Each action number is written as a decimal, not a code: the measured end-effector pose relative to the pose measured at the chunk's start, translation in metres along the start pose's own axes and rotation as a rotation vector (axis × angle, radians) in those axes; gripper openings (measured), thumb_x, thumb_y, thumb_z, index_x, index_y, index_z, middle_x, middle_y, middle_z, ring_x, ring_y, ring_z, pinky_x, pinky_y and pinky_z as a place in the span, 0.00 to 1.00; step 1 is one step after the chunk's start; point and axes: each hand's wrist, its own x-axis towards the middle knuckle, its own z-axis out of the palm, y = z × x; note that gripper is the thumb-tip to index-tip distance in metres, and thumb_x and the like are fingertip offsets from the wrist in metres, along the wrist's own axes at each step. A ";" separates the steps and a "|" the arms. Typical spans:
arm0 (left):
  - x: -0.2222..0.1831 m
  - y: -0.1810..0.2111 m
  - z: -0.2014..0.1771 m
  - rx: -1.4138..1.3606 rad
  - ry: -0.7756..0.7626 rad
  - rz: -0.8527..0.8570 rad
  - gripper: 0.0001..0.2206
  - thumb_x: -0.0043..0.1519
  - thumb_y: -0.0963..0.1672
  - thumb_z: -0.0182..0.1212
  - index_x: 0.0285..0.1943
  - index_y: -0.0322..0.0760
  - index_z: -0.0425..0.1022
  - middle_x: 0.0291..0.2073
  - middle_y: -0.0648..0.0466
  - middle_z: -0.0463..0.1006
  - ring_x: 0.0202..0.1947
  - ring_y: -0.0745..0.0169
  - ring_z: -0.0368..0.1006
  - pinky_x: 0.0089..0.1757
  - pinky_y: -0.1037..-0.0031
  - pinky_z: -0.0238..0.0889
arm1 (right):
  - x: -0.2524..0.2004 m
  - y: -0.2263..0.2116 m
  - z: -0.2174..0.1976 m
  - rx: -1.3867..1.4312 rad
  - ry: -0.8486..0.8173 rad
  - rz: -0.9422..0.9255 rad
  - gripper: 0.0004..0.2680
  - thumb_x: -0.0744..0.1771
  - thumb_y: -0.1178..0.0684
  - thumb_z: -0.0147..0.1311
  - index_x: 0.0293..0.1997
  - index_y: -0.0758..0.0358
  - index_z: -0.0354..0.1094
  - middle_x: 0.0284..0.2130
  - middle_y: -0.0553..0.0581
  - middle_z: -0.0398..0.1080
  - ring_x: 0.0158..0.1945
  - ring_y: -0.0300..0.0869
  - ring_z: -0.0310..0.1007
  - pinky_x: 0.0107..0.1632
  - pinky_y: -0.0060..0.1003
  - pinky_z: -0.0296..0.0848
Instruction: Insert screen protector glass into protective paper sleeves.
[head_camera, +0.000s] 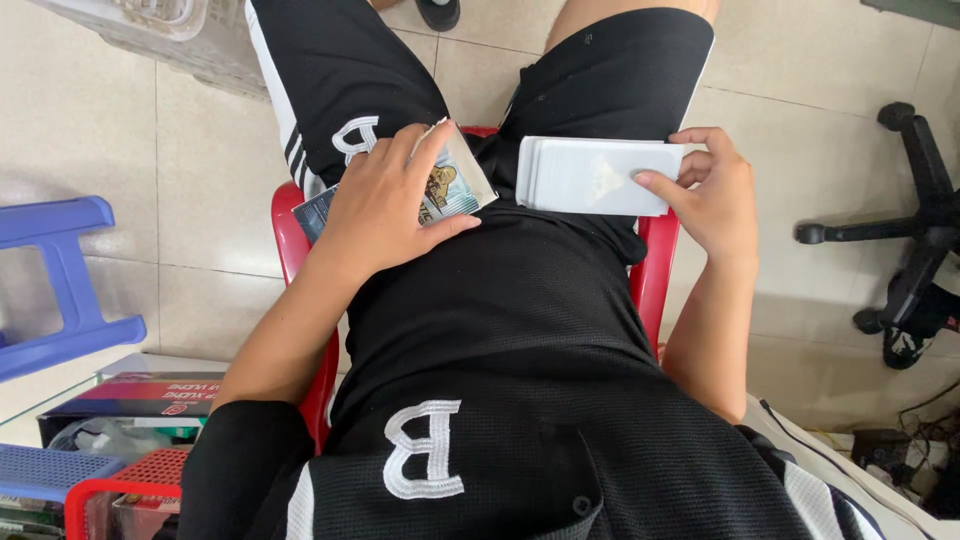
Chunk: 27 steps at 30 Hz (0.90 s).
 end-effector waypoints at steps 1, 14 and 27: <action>-0.001 0.001 0.000 0.002 0.001 0.000 0.46 0.55 0.61 0.71 0.74 0.32 0.58 0.59 0.40 0.71 0.52 0.42 0.73 0.46 0.55 0.67 | -0.001 0.001 -0.002 0.001 0.000 -0.002 0.19 0.65 0.56 0.72 0.56 0.71 0.66 0.29 0.59 0.77 0.31 0.38 0.76 0.35 0.29 0.72; -0.003 0.000 -0.007 -0.078 -0.038 -0.024 0.44 0.57 0.62 0.64 0.74 0.34 0.58 0.63 0.39 0.69 0.60 0.38 0.69 0.55 0.50 0.62 | -0.004 0.013 -0.022 0.369 0.165 -0.066 0.10 0.71 0.66 0.61 0.58 0.73 0.66 0.38 0.57 0.77 0.42 0.34 0.77 0.49 0.25 0.74; 0.061 0.051 -0.065 -1.216 -0.496 0.582 0.41 0.69 0.58 0.58 0.83 0.35 0.46 0.72 0.45 0.67 0.73 0.51 0.65 0.66 0.59 0.62 | -0.005 -0.148 -0.051 0.186 0.261 -0.889 0.09 0.64 0.63 0.70 0.42 0.71 0.71 0.31 0.63 0.75 0.37 0.46 0.79 0.51 0.37 0.81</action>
